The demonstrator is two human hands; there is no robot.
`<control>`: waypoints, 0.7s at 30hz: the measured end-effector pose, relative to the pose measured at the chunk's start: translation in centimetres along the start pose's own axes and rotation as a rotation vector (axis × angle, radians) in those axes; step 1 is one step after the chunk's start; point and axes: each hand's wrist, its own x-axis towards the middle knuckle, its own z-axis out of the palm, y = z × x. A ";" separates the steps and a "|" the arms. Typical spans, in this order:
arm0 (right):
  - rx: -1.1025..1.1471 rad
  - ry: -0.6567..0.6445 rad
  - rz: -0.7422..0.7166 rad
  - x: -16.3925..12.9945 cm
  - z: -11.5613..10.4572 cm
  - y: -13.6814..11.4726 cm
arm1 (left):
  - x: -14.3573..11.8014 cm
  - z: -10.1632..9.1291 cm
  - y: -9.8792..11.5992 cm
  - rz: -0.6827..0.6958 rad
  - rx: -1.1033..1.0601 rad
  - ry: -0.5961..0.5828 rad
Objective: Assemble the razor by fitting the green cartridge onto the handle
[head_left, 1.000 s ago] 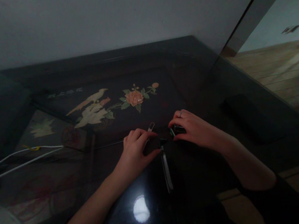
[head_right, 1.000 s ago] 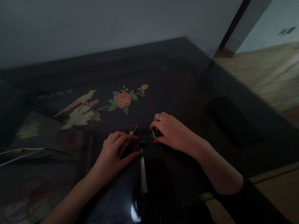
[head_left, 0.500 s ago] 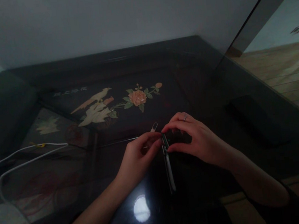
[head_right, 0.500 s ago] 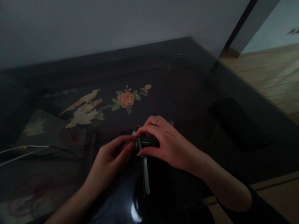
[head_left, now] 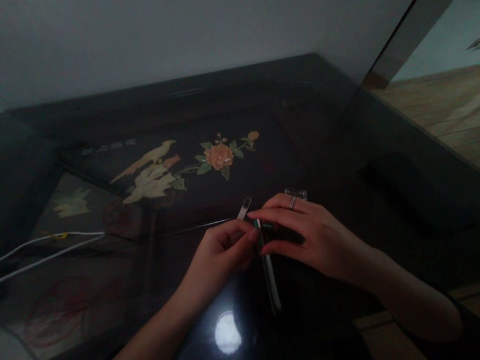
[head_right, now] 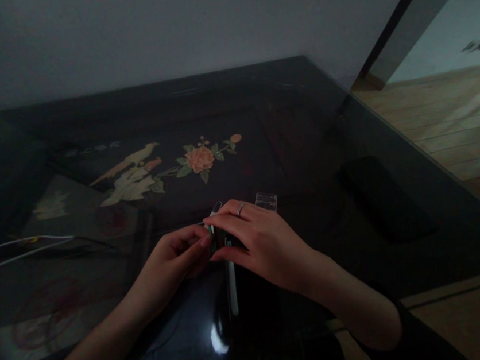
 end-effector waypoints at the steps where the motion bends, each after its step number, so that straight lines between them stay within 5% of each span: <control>1: -0.021 0.005 -0.002 0.0 0.1 0.0 | 0.0 0.0 0.0 0.009 0.016 0.015; 13: -0.363 0.035 -0.038 0.1 0.2 0.3 | 0.2 -0.3 -0.4 0.136 0.383 0.185; 17: -0.367 0.202 0.258 0.1 -0.8 2.2 | 0.2 -0.8 -0.3 0.175 0.458 0.201; 21: -0.551 0.075 0.501 0.0 -0.9 3.2 | 0.2 -1.1 -0.4 0.185 0.532 0.193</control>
